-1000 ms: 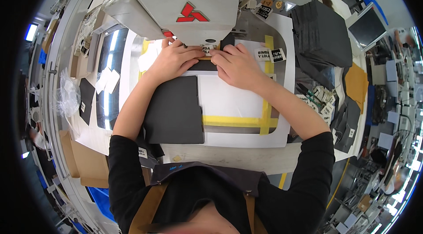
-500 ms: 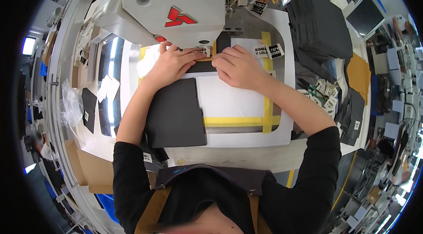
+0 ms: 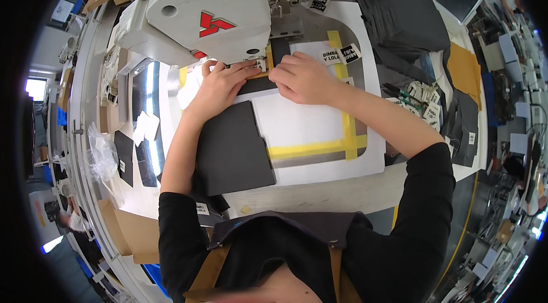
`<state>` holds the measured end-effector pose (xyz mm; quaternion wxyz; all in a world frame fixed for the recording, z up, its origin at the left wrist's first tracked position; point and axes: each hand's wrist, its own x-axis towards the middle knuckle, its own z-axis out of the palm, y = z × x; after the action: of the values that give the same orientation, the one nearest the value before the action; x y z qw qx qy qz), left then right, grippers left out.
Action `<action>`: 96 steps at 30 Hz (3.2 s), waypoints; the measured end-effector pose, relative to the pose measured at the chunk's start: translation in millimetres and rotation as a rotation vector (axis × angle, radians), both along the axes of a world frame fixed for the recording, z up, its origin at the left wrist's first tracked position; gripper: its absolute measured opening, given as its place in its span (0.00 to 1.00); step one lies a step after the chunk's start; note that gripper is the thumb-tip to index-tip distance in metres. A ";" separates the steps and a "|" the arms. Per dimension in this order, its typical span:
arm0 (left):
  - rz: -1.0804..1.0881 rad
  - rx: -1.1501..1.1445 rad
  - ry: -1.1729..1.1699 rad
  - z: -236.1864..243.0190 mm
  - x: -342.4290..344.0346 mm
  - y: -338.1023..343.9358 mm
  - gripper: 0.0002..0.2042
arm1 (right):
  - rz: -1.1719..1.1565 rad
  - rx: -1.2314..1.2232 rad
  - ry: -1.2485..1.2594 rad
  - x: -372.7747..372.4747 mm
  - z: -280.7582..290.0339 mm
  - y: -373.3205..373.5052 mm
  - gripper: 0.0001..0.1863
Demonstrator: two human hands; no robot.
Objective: The recorder uses a heavy-duty sewing machine to attach leather patches and labels to square leather pieces.
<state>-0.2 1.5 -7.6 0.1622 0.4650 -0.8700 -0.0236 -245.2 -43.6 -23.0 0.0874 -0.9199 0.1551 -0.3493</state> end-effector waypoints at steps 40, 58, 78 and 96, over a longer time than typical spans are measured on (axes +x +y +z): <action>-0.205 -0.196 -0.293 25.1 -16.8 10.5 0.03 | -0.229 0.011 0.051 -38.1 3.2 -4.7 0.05; -0.179 -0.314 -0.228 5.4 -31.2 9.8 0.12 | -0.252 -0.083 0.060 -35.7 2.8 -3.5 0.14; -0.068 -0.137 0.226 11.2 -29.2 9.9 0.12 | -0.347 -0.450 0.341 -24.4 0.1 11.9 0.13; -0.178 -0.485 -0.040 24.9 -43.5 95.5 0.11 | -0.267 -0.536 0.283 -65.3 28.2 102.8 0.10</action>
<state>-43.7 97.0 17.3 0.2491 0.3344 -0.8907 0.1808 -310.5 59.2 5.3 -0.2268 -0.9212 0.1872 -0.2547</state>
